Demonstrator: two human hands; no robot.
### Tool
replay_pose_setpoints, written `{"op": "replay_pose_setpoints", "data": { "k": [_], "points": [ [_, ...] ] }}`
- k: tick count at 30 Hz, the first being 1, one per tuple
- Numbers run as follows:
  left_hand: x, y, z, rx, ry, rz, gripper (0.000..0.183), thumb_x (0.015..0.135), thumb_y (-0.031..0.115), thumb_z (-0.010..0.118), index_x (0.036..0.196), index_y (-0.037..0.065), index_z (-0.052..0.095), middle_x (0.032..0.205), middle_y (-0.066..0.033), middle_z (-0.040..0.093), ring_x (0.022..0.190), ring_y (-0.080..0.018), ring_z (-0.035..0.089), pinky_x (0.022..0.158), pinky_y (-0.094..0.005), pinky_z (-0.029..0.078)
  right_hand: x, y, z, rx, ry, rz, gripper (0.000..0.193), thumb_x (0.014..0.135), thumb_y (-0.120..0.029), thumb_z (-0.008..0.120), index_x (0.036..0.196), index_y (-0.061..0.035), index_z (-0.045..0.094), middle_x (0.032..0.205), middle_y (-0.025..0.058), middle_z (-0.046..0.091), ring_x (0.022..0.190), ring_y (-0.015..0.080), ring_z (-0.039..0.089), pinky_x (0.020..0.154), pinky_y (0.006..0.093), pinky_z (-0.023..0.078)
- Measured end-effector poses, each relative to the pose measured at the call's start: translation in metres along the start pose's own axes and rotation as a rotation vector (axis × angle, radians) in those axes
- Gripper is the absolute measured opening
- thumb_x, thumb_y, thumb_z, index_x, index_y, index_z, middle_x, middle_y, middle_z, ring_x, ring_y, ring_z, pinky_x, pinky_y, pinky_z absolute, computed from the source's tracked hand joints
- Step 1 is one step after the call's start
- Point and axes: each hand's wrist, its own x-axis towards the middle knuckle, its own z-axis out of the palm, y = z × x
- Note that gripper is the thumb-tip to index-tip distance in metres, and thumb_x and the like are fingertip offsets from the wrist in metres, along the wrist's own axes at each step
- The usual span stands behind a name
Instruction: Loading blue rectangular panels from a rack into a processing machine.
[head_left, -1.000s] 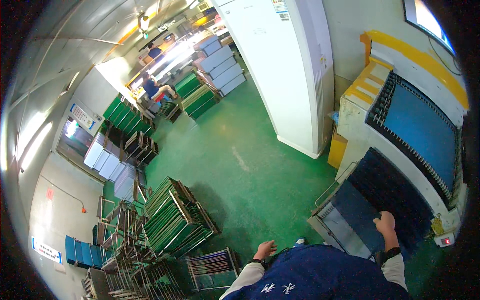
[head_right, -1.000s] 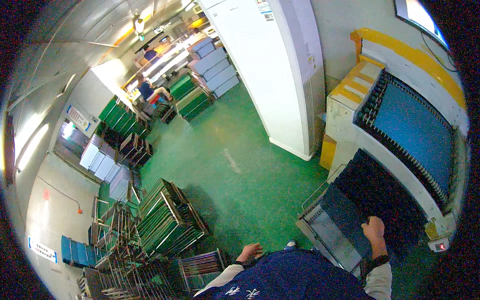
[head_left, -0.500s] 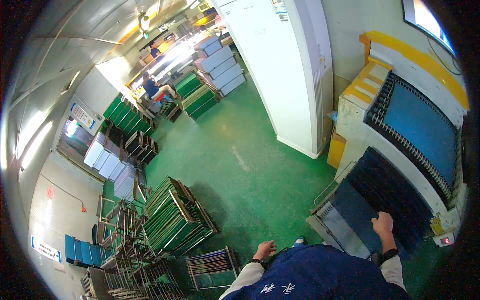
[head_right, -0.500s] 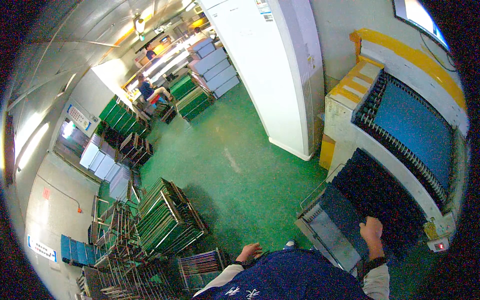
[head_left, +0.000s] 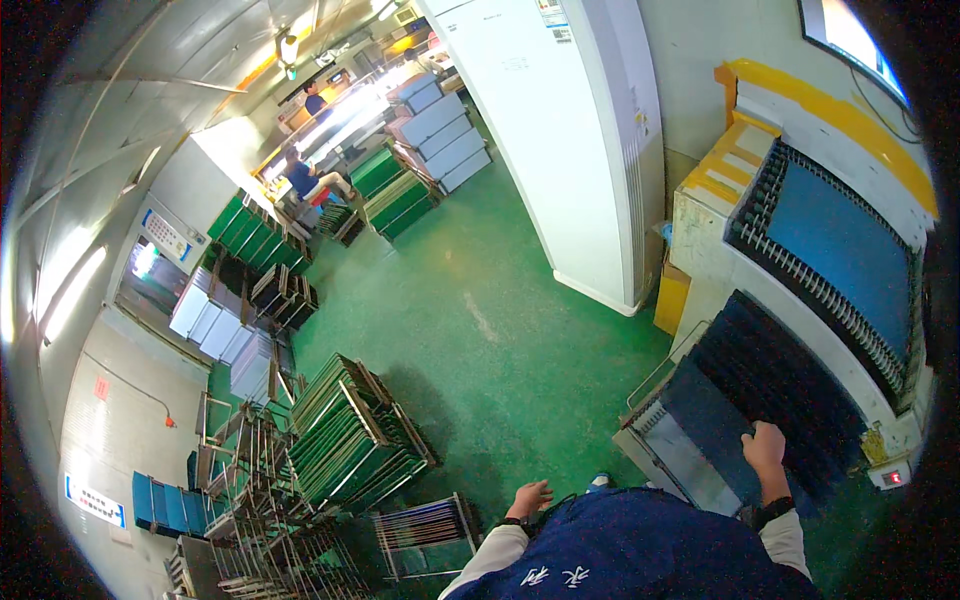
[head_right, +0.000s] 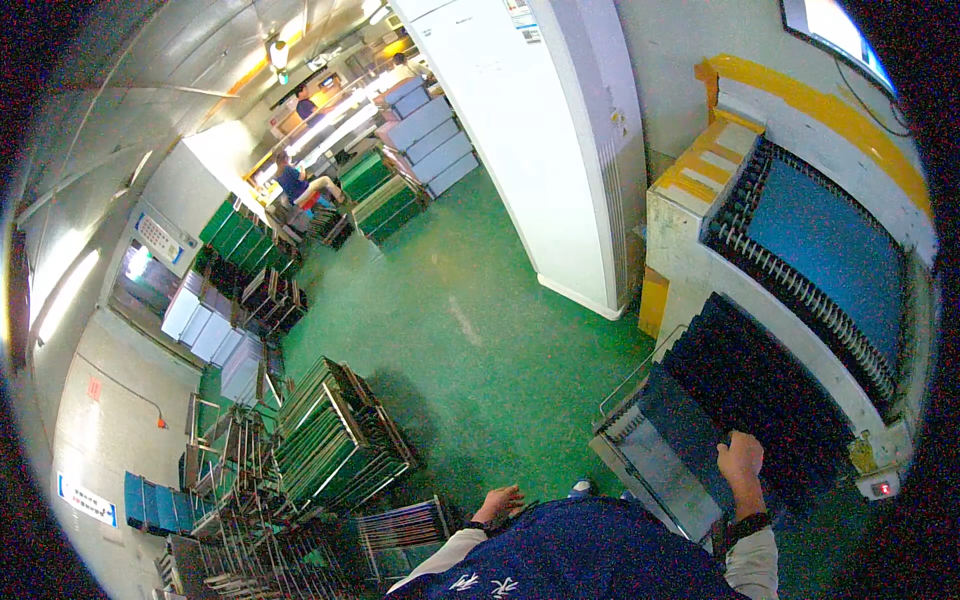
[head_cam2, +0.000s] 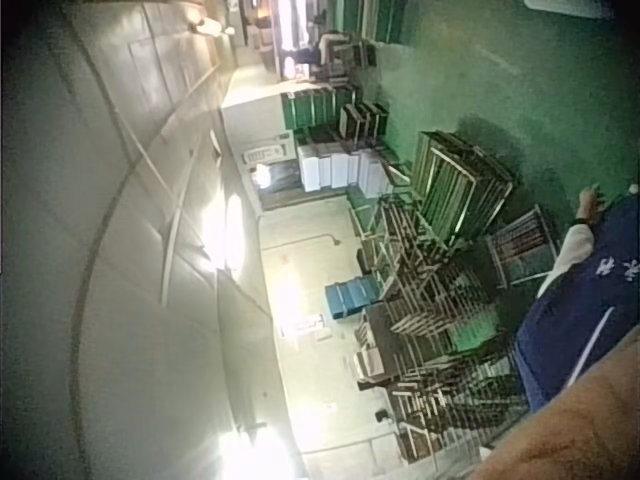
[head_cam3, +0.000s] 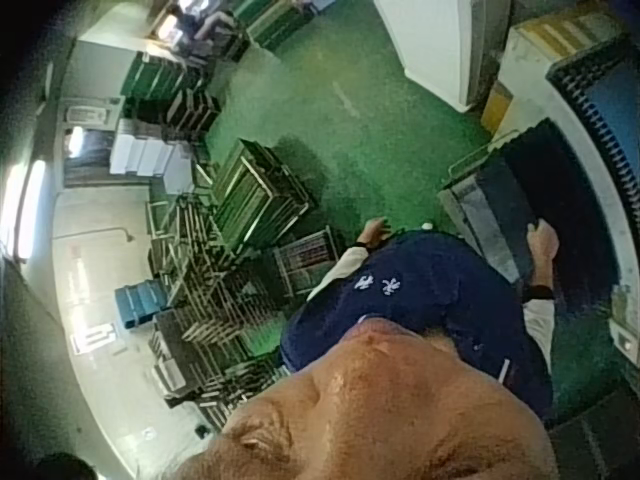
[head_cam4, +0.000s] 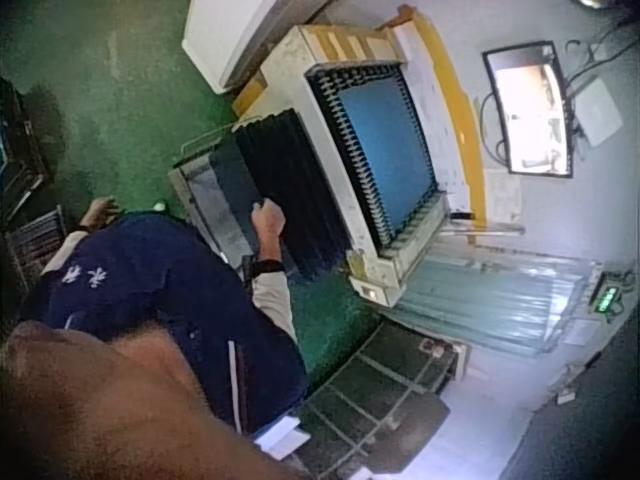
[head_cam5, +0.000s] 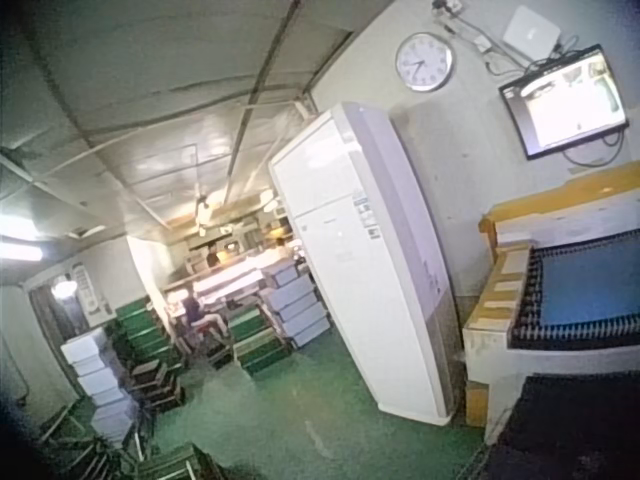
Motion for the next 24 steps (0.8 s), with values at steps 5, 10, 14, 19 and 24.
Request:
{"op": "replay_pose_setpoints", "data": {
  "k": [5,10,14,19,24],
  "points": [
    [0.0049,-0.0029,-0.0006,-0.019,-0.004,-0.024,0.044,0.082,0.028,0.054,0.113,-0.001,0.043,0.104,-0.016,0.057,0.084,-0.0268,0.059,0.057,-0.0305,0.049,0.0006,-0.0003,-0.0012,-0.028,0.002,0.003,0.032,0.065,-0.02,0.065,0.09,0.0007,0.061,0.087,0.0204,0.06,0.084,0.0335,0.057,0.076,0.0398,0.045],
    [0.0048,-0.0047,-0.0003,-0.021,-0.001,-0.021,0.044,0.083,0.029,0.054,0.113,0.0,0.043,0.105,-0.0161,0.056,0.086,-0.0283,0.059,0.057,-0.031,0.049,0.0021,0.001,0.0017,-0.036,-0.015,0.011,0.033,0.065,-0.021,0.066,0.091,-0.0005,0.062,0.087,0.0196,0.06,0.085,0.0331,0.057,0.076,0.0396,0.045],
    [0.0086,-0.006,-0.0007,-0.021,-0.005,-0.045,0.044,0.083,0.029,0.053,0.114,0.002,0.042,0.106,-0.0162,0.056,0.087,-0.0287,0.059,0.057,-0.0313,0.049,0.0003,0.0009,0.0004,-0.035,0.005,0.011,0.033,0.065,-0.021,0.066,0.09,-0.0001,0.062,0.087,0.0193,0.06,0.085,0.033,0.057,0.076,0.0394,0.045],
    [0.0089,-0.0062,-0.0004,-0.02,-0.01,-0.042,0.044,0.083,0.029,0.054,0.115,0.002,0.042,0.107,-0.0156,0.056,0.085,-0.0273,0.059,0.057,-0.0314,0.049,0.0007,0.0008,-0.0005,-0.021,0.007,0.011,0.033,0.065,-0.02,0.065,0.09,0.0005,0.062,0.088,0.0193,0.06,0.085,0.0328,0.057,0.076,0.0392,0.045],
    [0.0084,-0.0079,-0.0015,-0.03,-0.005,-0.042,0.043,0.082,0.029,0.054,0.115,0.003,0.042,0.105,-0.0147,0.056,0.08,-0.0251,0.059,0.056,-0.0314,0.049,0.0017,-0.0003,0.0,-0.033,-0.009,0.01,0.031,0.066,-0.019,0.066,0.089,0.0007,0.061,0.087,0.0195,0.06,0.085,0.0326,0.057,0.076,0.0392,0.044]
  ]
}}
